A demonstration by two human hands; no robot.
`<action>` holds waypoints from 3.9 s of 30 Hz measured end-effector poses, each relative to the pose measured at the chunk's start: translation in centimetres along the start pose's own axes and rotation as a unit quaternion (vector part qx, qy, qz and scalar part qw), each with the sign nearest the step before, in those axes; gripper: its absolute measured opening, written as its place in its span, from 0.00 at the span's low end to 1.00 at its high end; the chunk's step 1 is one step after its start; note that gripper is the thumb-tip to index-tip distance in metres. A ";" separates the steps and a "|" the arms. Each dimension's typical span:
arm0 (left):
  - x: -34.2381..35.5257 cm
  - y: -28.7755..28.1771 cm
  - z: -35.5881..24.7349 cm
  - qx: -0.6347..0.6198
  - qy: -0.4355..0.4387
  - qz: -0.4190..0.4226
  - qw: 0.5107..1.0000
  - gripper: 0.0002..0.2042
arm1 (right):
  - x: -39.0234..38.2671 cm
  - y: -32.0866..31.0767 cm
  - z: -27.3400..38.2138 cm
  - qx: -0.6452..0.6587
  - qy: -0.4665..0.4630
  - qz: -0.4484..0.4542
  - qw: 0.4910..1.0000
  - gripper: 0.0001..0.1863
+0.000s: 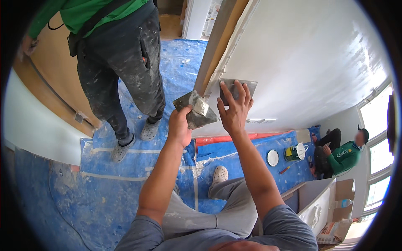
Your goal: The person applies plaster to a wall using a trowel and a hawk. They scoop plaster from a board and spread it onto the wall surface, smoothing it out. The person is sitting on the floor for a portion of the task.
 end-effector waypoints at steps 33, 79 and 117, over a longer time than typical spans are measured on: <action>-3.5 2.5 -2.8 -0.188 -0.093 0.158 0.965 0.11 | 17.3 -17.9 0.6 -0.005 -0.092 -0.149 0.985 0.26; -2.3 3.9 0.7 -0.099 -0.142 0.129 0.976 0.14 | -0.5 -9.7 0.4 0.388 0.034 0.272 0.880 0.26; -1.5 2.2 0.0 -0.051 -0.108 0.086 0.989 0.15 | -1.9 -6.7 -0.8 0.499 0.139 0.151 0.842 0.28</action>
Point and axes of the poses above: each hand's wrist, its own x-axis towards the middle knuckle, its own y-axis out of the palm, z = x × y, the point moved 6 cm from there along x, towards the middle knuckle, and after that the axes turned 3 degrees about -y, right-handed, at the moved point
